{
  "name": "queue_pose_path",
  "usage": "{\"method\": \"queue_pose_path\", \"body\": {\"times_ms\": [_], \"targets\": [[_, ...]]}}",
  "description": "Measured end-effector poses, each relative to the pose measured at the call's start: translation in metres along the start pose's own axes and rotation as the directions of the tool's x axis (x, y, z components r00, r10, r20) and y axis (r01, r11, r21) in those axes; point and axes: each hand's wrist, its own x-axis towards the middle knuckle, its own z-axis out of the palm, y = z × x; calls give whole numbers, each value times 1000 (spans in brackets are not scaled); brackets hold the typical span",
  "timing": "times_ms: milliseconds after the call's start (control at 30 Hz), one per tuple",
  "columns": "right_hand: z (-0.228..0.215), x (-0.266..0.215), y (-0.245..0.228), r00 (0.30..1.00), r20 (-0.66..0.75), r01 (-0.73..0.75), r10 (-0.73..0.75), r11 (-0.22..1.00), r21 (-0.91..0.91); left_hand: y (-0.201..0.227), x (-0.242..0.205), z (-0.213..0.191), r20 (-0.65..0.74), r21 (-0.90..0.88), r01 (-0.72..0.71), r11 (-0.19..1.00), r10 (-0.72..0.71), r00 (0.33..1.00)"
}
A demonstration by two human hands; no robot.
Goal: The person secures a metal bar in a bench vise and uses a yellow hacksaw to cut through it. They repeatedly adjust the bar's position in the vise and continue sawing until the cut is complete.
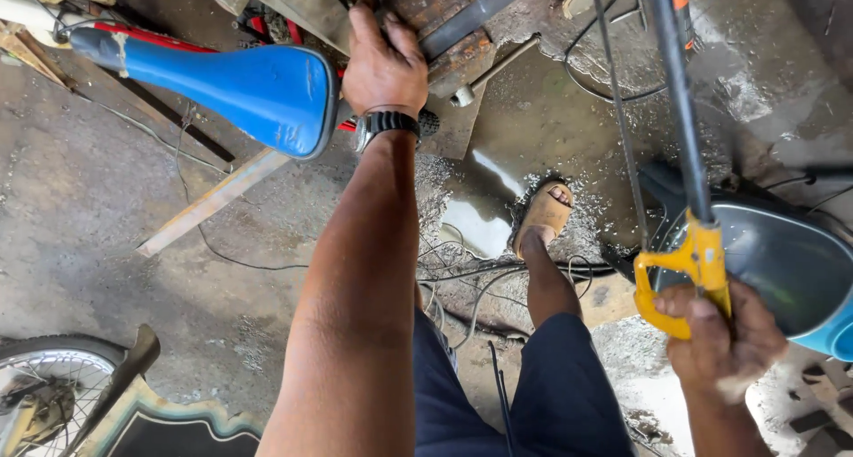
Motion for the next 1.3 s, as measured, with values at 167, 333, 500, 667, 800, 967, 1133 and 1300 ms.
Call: {"method": "queue_pose_path", "body": {"times_ms": [167,333,500,667,800,967,1133,1300], "targets": [[19,23,2,990,-68,131,-125,987,96,-4,3,4,-8,-7,-31,1000,30,1000],[41,46,-21,992,52,115,-114,993,-19,2,-1,-1,69,-37,13,999,-10,998],[87,78,-36,975,161,151,-152,988,19,5,1,-6,114,-47,37,998,-32,993],[98,88,-35,976,197,81,-95,994,75,7,2,-7,118,-73,28,997,-19,993],[93,85,-34,973,218,63,-77,996,69,5,1,-5,95,-62,25,998,-20,995],[78,72,-41,969,246,-16,8,999,31,6,2,-7,125,-75,29,997,-19,992],[83,77,-58,975,202,-43,91,972,-232,9,-8,-6,97,-60,34,998,-28,995],[217,194,-34,872,328,441,-363,873,-208,1,2,-4,198,-53,71,996,-59,978]]}}
